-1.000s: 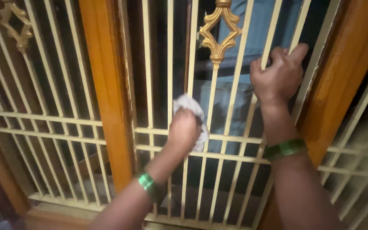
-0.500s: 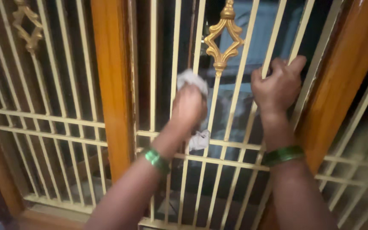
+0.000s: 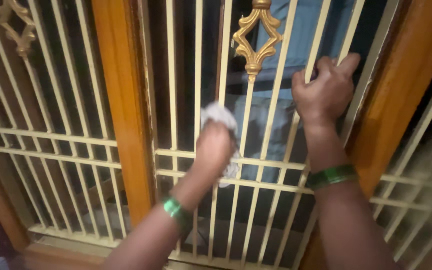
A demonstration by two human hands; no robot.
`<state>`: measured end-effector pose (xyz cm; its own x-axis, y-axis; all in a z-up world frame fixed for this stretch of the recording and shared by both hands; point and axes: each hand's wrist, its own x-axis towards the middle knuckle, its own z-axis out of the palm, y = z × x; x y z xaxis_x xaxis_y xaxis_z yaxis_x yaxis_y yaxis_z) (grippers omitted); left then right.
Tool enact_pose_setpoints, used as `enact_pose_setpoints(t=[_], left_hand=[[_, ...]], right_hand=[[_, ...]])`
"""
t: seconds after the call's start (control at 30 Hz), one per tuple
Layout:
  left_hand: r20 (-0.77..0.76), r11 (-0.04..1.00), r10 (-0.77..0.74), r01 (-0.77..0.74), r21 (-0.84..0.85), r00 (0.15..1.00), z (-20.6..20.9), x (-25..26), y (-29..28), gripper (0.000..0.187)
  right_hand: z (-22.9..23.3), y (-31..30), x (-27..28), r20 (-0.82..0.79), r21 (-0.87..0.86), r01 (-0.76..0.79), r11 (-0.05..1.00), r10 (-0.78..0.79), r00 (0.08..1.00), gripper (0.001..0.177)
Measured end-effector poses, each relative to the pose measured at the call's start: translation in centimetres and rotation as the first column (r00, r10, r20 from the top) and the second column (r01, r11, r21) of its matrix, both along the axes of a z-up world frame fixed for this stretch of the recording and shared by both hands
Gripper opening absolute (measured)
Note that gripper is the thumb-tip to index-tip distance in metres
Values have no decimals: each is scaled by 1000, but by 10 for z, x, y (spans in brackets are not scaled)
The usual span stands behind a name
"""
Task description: The person cleans a window grill by wiping the metal bars with a cloth and then rinsing the cloth in a basin of water.
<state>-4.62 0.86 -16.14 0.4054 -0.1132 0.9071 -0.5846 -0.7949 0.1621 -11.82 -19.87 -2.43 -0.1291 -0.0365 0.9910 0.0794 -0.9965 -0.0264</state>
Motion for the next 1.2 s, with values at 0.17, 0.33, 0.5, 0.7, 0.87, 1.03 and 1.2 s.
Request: enact_pose_setpoints(t=[0.17,0.33,0.5,0.7,0.87,1.03,1.2], left_hand=[[-268,997,-74,74,-10,961,-11,-52,20,11],[356,907,-302,381,-177,884,13,-124,28,17],[-92,965,-205,186,-184,975,74,-104,-1,21],[13,899,-239,226,-376,971,105,-54,-52,15],[114,840,-291,311,-444,950,79,-3,-70,16],[-90,904,-267,217,-368,959,11,-17,-61,18],[-200,943,-184,115,-313,962,1,-30,-60,18]], right_hand=[[2,3,-5,-58,50,-29,998,32,998,28],[4,5,-3,-5,38,12,999,-12,1000,25],[1,6,-4,-28,60,-33,998,35,999,24],[3,6,-4,-8,50,4,999,-4,1000,26],[3,3,-2,-4,37,-19,999,19,1000,27],[2,3,-1,-36,56,-14,998,16,999,28],[1,4,-2,-31,38,-15,999,16,999,27]])
